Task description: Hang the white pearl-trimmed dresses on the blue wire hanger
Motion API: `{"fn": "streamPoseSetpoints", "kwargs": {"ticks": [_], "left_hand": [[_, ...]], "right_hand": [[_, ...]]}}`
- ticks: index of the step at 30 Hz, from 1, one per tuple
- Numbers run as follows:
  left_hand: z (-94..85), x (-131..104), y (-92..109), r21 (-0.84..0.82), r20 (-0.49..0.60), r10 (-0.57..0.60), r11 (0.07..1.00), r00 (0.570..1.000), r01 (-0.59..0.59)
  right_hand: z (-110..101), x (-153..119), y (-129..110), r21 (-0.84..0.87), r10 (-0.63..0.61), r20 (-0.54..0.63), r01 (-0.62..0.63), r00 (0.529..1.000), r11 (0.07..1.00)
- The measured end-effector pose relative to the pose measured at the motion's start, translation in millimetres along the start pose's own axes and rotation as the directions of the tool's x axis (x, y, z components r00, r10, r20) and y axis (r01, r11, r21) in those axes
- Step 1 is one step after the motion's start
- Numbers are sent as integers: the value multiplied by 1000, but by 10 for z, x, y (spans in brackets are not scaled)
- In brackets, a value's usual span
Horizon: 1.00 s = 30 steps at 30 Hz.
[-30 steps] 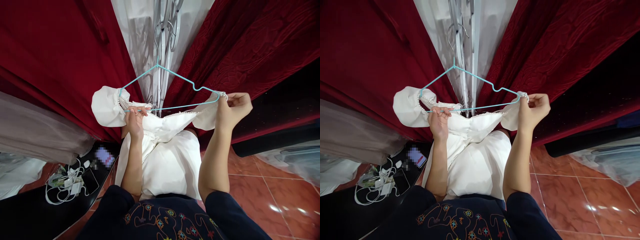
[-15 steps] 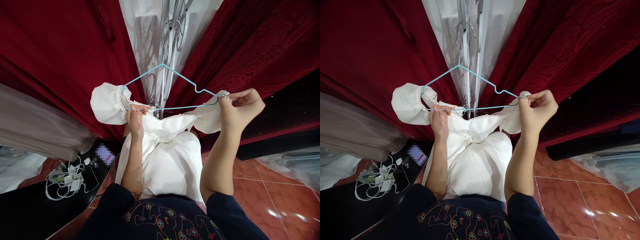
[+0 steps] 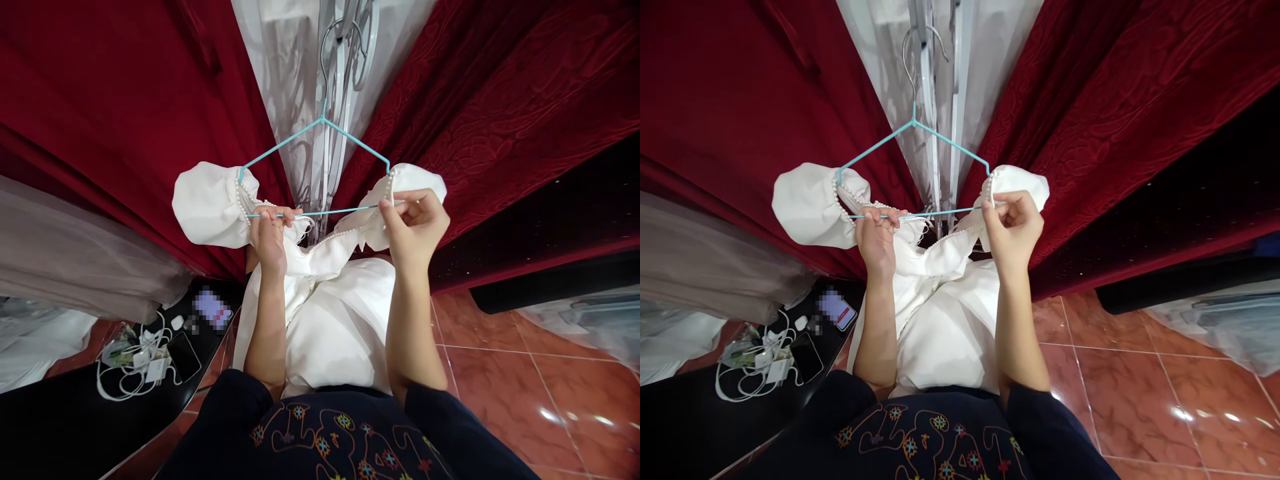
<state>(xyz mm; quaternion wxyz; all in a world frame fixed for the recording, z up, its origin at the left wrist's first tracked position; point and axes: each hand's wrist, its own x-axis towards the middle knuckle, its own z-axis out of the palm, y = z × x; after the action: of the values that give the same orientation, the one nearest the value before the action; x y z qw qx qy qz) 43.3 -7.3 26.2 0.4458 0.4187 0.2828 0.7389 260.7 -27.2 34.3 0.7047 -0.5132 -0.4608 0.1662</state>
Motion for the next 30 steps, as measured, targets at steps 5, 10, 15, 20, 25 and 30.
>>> {"fn": "streamPoseSetpoints", "kwargs": {"ticks": [5,10,15,20,25,30], "left_hand": [[21,-7,-5,-19,5,-9,1000,1000,9],[21,-27,7,-19,4,-14,1000,1000,14],[48,-108,21,14,21,-88,996,996,88],[-48,-155,124,203,38,-217,958,975,205],[-132,-175,355,415,112,-202,899,973,139],[-56,-73,436,598,-55,580,671,812,-439]], "right_hand": [[113,-323,-220,81,31,134,-42,990,996],[396,-393,-80,89,139,523,-216,841,972],[513,-494,178,135,143,398,-212,906,968],[530,-481,181,190,116,370,-197,922,962],[521,-418,199,164,99,352,-166,931,972],[541,-450,212,159,107,361,-174,926,972]]}}
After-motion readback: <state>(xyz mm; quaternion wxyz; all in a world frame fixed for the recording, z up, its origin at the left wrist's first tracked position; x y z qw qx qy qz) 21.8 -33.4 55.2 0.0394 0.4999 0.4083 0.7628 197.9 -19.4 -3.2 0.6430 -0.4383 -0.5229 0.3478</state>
